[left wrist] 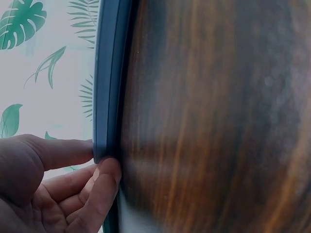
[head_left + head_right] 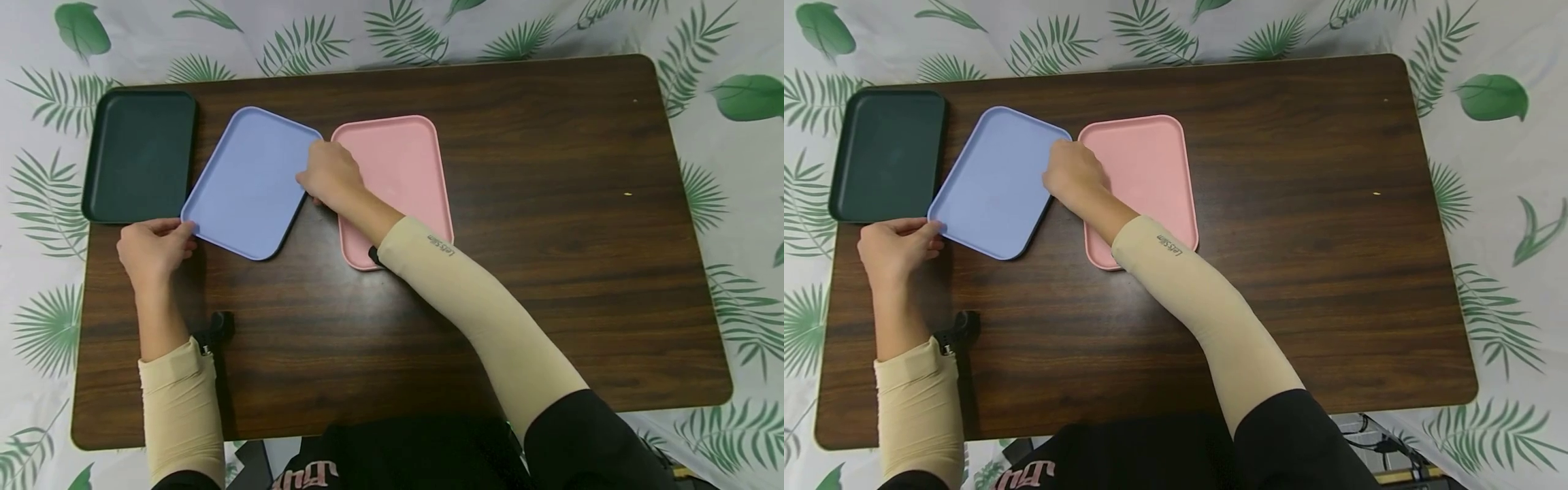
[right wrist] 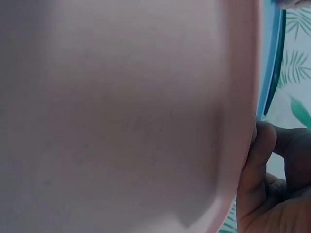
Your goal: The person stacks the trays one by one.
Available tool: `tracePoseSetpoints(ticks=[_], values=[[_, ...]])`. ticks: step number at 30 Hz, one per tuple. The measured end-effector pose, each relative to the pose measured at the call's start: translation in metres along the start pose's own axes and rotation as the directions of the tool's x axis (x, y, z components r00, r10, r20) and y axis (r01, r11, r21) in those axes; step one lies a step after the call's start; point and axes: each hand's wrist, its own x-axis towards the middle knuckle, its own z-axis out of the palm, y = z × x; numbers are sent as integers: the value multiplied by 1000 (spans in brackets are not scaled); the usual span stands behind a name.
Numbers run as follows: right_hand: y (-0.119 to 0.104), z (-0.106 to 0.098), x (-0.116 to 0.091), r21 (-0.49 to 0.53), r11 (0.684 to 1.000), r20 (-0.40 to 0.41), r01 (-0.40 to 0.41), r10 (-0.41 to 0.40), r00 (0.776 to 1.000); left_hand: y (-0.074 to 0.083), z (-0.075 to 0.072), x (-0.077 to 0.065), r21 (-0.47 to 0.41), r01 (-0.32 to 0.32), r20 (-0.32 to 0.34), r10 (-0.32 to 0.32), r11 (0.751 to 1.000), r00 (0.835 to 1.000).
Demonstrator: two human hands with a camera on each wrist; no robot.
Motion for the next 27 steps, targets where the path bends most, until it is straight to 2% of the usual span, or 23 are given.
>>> tracePoseSetpoints(ticks=[8, 27], values=[[-4, 4, 6, -66, 998, -22, -19, 17, 1000, 1, 1, 0, -11, 11, 10, -11, 1000, 1000], [-5, 4, 6, -4, 997, -7, -75, 75, 997, -2, 1, -2, -67, -7, 30, 9, 998, 1000]])
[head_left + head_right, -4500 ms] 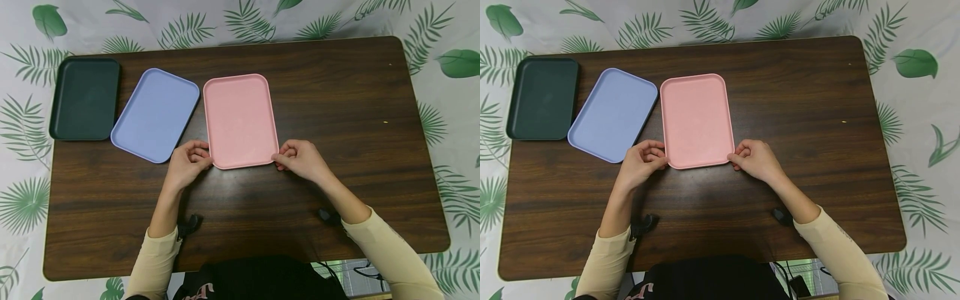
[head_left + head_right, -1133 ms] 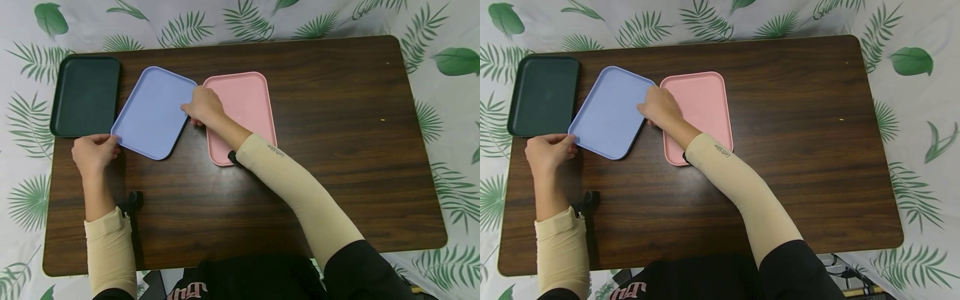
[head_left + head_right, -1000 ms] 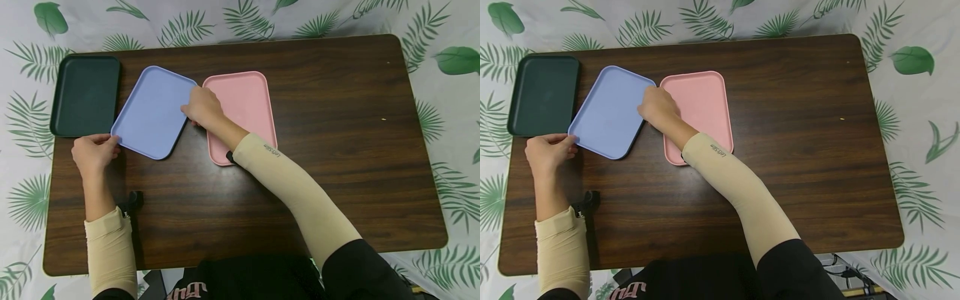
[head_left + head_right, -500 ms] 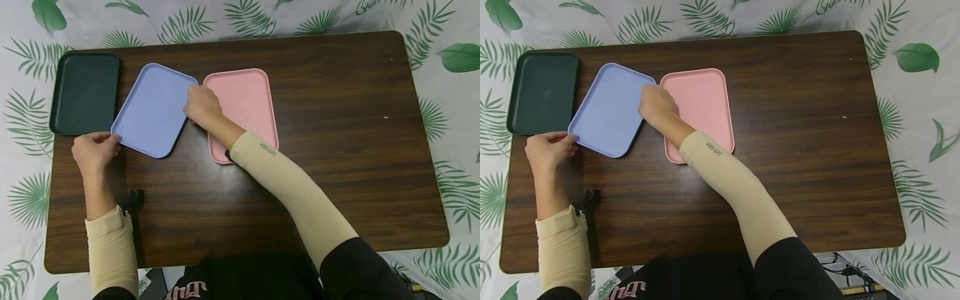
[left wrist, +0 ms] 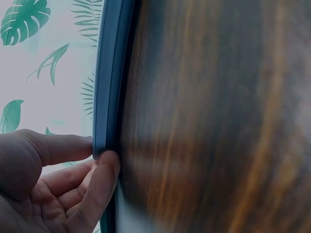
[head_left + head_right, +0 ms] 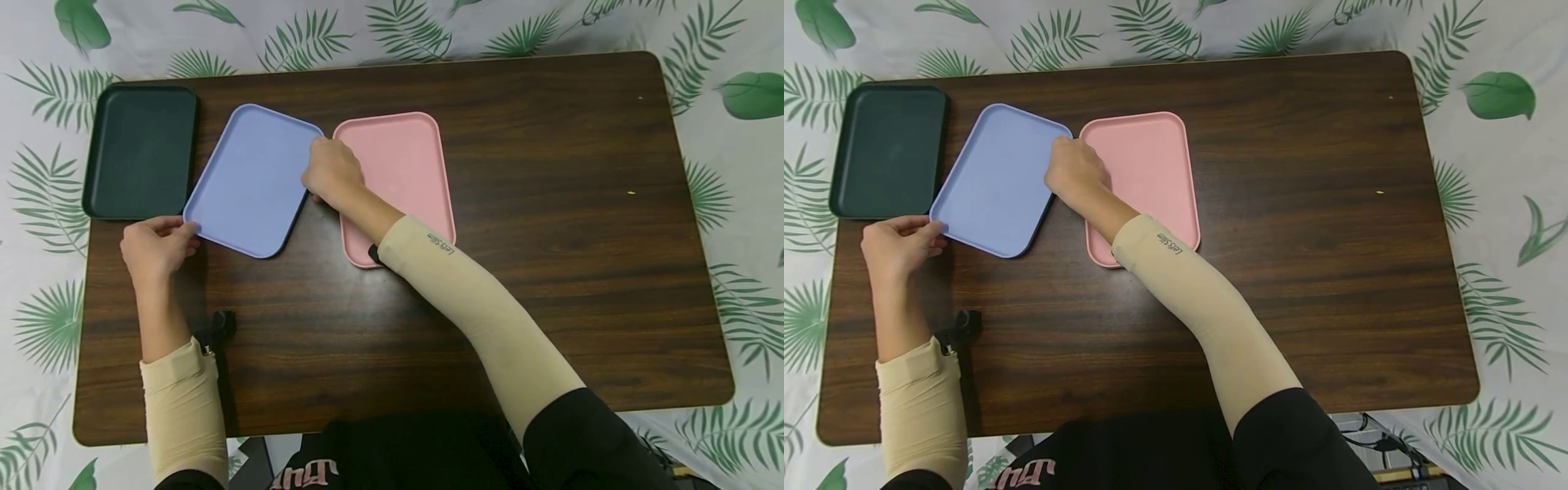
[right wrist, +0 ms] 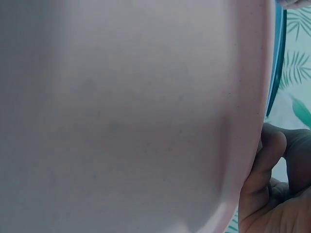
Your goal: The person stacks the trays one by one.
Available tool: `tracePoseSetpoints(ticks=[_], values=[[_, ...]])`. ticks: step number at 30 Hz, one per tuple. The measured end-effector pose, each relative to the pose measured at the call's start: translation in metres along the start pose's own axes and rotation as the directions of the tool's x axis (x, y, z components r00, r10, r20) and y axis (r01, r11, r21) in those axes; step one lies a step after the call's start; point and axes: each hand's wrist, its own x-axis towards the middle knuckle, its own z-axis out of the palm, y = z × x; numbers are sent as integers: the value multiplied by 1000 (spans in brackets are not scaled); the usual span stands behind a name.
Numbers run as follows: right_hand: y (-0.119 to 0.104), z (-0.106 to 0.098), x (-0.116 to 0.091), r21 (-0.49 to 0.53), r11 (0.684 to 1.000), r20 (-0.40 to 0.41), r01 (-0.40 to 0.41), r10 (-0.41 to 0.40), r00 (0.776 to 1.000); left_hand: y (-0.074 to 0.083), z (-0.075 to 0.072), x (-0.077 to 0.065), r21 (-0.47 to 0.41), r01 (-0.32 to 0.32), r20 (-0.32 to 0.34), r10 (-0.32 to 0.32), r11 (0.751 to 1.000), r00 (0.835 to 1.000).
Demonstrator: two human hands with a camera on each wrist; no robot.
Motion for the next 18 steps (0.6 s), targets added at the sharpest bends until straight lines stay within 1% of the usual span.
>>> tracePoseSetpoints(ticks=[5, 9, 13, 18], values=[[1, -1, -1, -3, 1000, -2, 8, -8, 1000, -1, 1, -2, -6, 1, 2, -1, 1000, 1000], [2, 0, -2, -8, 1000, -12, 24, -24, 1000, -3, 0, -4, -36, 3, 1, -3, 999, 1000], [1, -1, -2, -8, 1000, -19, 27, -27, 999, -6, 0, -7, -89, 0, -13, -1, 996, 1000], [1, -2, -3, -15, 999, -18, 33, -34, 999, -8, -1, -10, -167, 6, -17, -8, 986, 1000]])
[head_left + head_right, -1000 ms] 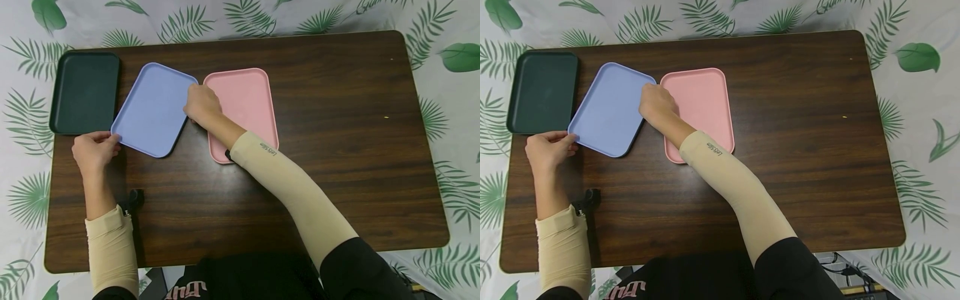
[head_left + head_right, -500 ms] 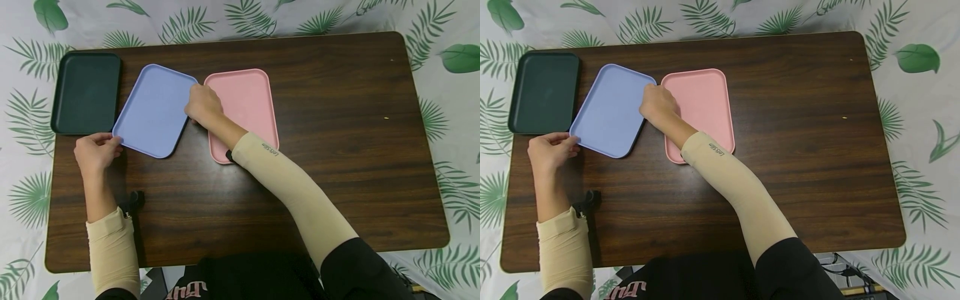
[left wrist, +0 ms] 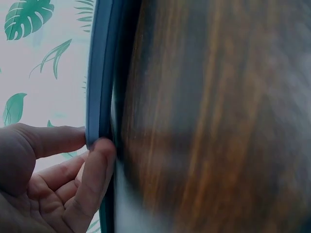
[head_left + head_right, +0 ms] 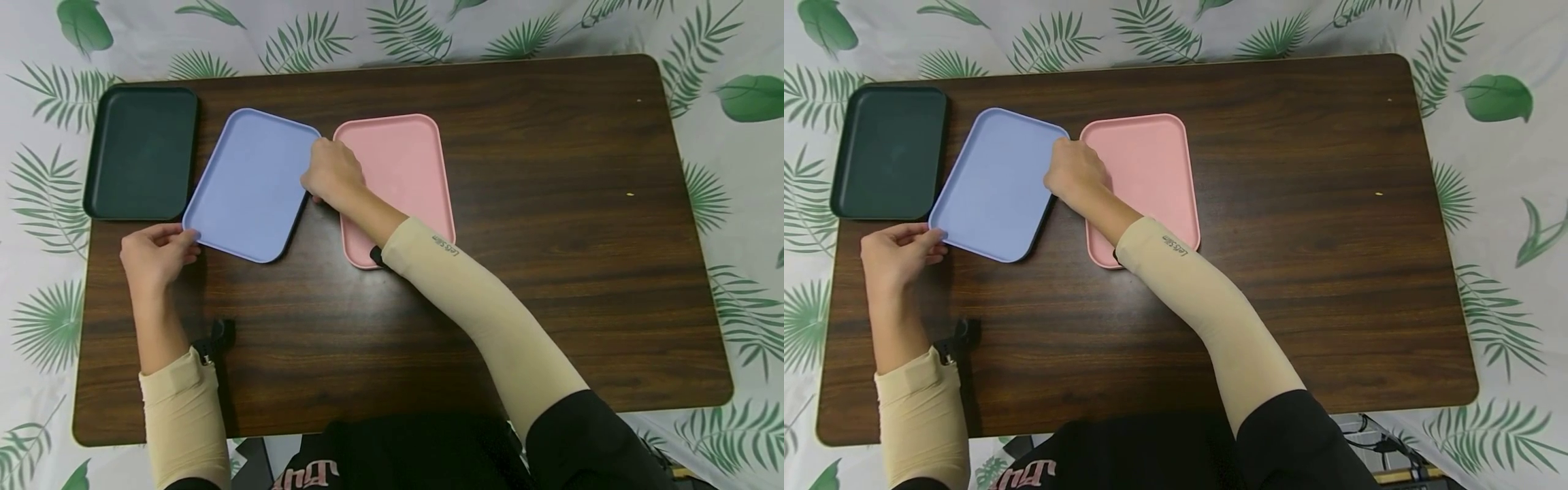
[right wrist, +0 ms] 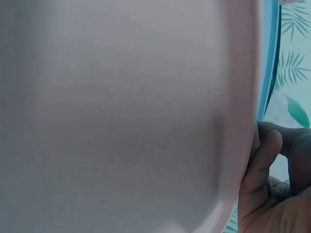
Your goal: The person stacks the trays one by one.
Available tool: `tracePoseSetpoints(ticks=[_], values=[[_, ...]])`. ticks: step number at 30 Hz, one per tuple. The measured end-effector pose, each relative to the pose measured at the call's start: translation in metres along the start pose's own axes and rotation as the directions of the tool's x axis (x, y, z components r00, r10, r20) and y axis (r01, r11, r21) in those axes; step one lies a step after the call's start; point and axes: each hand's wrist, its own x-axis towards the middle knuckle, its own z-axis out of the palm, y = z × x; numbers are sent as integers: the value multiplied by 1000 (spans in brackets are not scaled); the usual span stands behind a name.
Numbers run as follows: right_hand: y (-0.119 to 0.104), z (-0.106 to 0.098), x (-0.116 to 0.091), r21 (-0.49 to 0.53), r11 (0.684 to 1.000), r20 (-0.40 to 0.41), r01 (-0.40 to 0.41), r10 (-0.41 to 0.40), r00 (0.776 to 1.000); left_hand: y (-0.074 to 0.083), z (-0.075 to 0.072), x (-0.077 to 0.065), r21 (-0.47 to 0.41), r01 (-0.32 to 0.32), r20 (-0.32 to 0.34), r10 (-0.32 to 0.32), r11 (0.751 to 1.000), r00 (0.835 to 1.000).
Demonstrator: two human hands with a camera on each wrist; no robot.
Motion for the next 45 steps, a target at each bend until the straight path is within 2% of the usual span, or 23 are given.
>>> tracePoseSetpoints(ticks=[3, 5, 9, 11, 16, 23, 30, 37, 41, 45], values=[[0, -1, -1, 0, 1000, -6, 4, -4, 1000, 1, -1, -3, -56, 5, 13, -4, 998, 1000], [0, -2, -1, 5, 1000, -10, 8, -8, 1000, 2, -3, -6, -134, 26, 24, -23, 991, 999], [1, -4, -3, 14, 1000, -8, 20, -20, 1000, 4, -5, -10, -304, 58, 47, -46, 951, 998], [2, -6, -4, 23, 999, -6, 26, -26, 1000, 4, -6, -13, -344, 55, 59, -37, 937, 998], [5, -10, -4, 72, 997, -28, 41, -39, 999, 5, -9, -17, -389, 55, 87, -23, 919, 996], [8, -15, -5, 93, 992, -92, 84, -75, 993, 3, -8, -22, -494, 67, 107, -16, 867, 994], [12, -22, -6, 138, 985, -107, 100, -86, 991, 5, -6, -27, -554, 46, 134, 35, 831, 990], [15, -32, -7, 170, 980, -111, 103, -85, 990, 9, -3, -32, -588, 29, 172, 91, 808, 981], [19, -38, -7, 173, 979, -108, 108, -90, 990, 12, -2, -37, -597, 9, 202, 140, 802, 969], [24, -45, -9, 196, 976, -112, 100, -79, 991, 16, 0, -42, -605, -12, 253, 206, 796, 945]])
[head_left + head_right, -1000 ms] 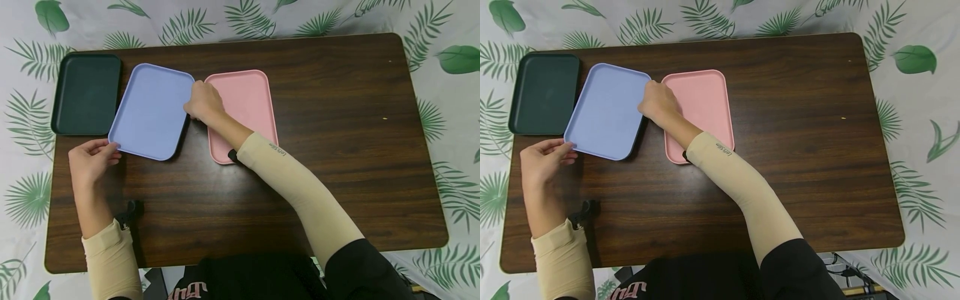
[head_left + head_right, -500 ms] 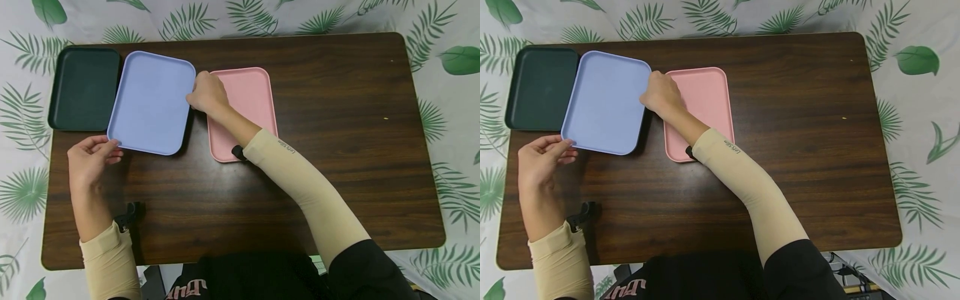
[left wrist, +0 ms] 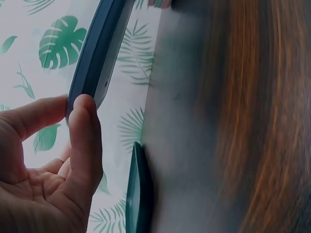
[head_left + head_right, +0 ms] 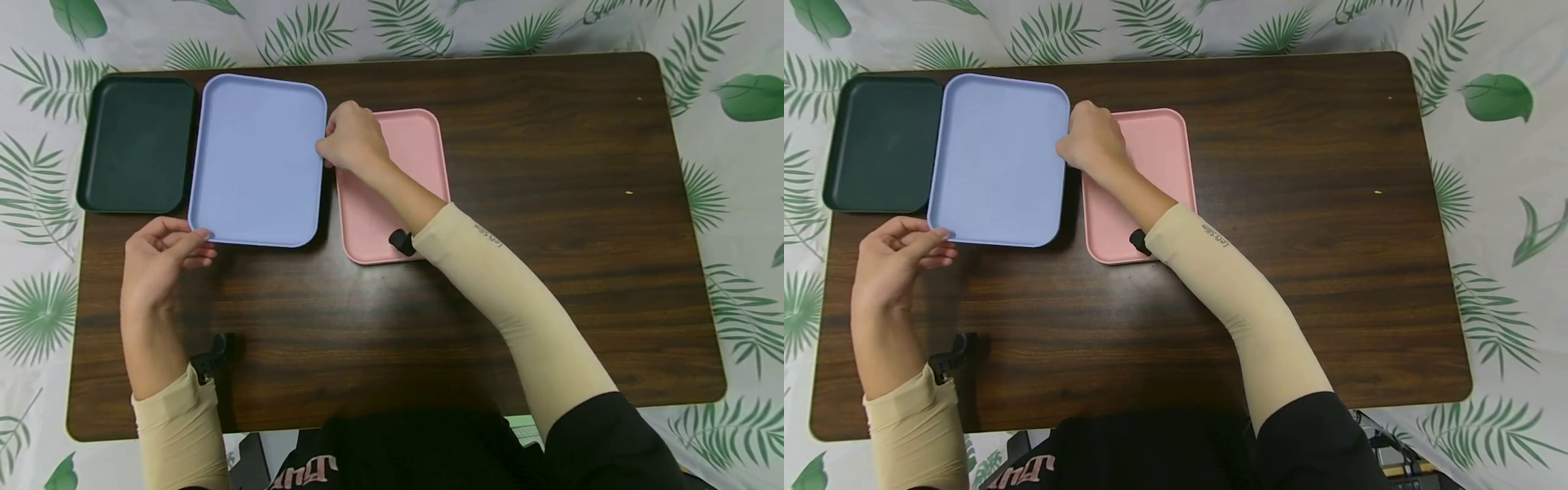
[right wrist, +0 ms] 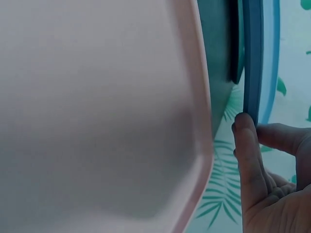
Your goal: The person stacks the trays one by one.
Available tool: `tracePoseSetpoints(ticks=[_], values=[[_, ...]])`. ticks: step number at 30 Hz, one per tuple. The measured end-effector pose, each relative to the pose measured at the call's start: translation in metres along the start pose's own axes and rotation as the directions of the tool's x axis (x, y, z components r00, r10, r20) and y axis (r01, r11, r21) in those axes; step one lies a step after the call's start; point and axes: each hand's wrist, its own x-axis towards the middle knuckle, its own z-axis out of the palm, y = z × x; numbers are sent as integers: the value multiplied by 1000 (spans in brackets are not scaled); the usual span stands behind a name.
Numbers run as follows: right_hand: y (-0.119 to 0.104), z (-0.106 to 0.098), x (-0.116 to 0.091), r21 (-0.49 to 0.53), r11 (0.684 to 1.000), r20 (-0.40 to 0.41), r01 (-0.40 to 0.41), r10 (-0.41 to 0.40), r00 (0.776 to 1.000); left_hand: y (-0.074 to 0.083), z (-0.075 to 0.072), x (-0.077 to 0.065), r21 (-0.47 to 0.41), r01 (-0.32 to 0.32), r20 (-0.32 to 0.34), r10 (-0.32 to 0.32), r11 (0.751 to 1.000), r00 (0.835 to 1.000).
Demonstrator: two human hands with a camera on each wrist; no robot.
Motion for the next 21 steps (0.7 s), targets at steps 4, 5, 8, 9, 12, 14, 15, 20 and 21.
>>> tracePoseSetpoints(ticks=[4, 5, 8, 9, 12, 14, 15, 20, 21], values=[[4, -9, -1, 16, 1000, 1, -20, 20, 1000, 0, 6, -3, -15, -15, 101, 16, 1000, 995], [6, -11, -2, 15, 1000, 1, -23, 23, 1000, 0, 8, -3, -17, -20, 128, 22, 1000, 992], [11, -18, -3, 3, 1000, -4, -23, 23, 1000, 1, 14, -5, -15, -35, 192, 38, 999, 981], [12, -21, -3, 8, 1000, -4, -22, 22, 1000, 1, 16, -6, -13, -41, 212, 43, 999, 976], [17, -28, -5, 37, 999, 12, -29, 29, 1000, 0, 24, -7, -7, -50, 251, 50, 999, 967], [20, -33, -7, 69, 997, 27, -36, 34, 999, -1, 28, -9, 8, -47, 270, 43, 999, 962], [22, -36, -8, 83, 996, 31, -35, 33, 999, -1, 30, -9, 20, -44, 278, 36, 999, 960], [31, -46, -13, 114, 993, 43, -41, 36, 998, -2, 40, -13, 87, -21, 313, -7, 996, 950], [33, -48, -14, 107, 993, 44, -41, 36, 998, -3, 42, -13, 99, -18, 318, -14, 995, 948]])
